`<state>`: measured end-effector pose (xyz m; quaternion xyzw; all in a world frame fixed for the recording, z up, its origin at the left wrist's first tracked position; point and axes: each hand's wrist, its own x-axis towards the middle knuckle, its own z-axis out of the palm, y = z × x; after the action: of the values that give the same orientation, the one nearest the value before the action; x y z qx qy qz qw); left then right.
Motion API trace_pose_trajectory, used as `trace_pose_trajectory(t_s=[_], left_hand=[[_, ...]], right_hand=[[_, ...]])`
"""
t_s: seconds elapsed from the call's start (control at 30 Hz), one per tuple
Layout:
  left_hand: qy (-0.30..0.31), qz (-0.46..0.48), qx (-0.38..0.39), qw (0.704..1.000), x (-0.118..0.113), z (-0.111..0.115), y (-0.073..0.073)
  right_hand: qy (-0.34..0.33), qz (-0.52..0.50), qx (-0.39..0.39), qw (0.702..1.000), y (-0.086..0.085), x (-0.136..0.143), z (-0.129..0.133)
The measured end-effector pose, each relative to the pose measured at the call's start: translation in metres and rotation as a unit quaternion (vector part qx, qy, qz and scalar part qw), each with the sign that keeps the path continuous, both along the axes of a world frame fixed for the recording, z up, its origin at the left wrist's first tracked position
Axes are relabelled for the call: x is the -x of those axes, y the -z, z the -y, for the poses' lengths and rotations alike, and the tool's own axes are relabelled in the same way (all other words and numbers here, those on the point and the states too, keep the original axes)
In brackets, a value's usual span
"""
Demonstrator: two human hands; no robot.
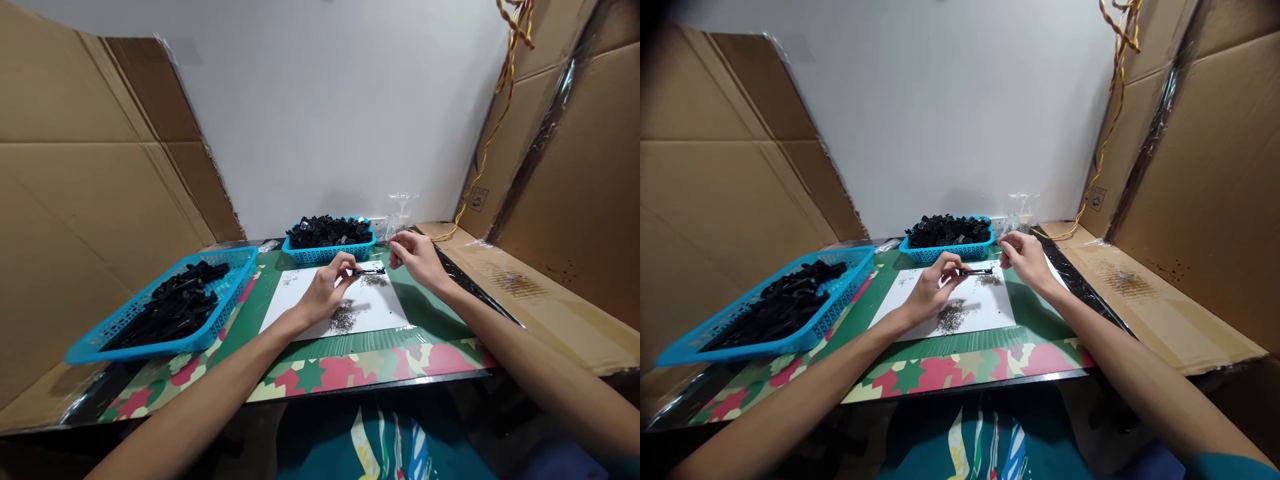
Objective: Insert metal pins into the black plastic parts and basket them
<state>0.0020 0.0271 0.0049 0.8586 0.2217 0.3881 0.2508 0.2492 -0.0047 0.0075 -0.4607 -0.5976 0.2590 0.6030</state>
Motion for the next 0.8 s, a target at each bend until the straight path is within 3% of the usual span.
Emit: trace_pose_trajectory(t_s=[0.1,0.2,0.4,0.57,0.8], left_hand=[[-0.02,0.017,0.015,1.0,-0.001,0.001,-0.004],[-0.051,0.06,0.046,0.996,0.0,-0.004,-0.006],[-0.083,0.145,0.136,0.976,0.001,-0.022,-0.002],[-0.067,0.161,0.206,0.963,-0.003,-0.024,-0.001],[-0.025,0.164,0.27,0.948,-0.006,-0.023,-0.001]], right_hand=[[0.014,0.038,0.017,0.999,0.0,-0.006,-0.001],[-0.005,0.148,0.068,0.987,0.002,-0.009,-0.001],[-0.21,0.319,0.109,0.918,0.007,0.014,0.009],[-0.241,0.34,0.109,0.903,0.008,0.032,0.017],[-0.272,0.317,0.107,0.903,0.01,0.031,0.015]])
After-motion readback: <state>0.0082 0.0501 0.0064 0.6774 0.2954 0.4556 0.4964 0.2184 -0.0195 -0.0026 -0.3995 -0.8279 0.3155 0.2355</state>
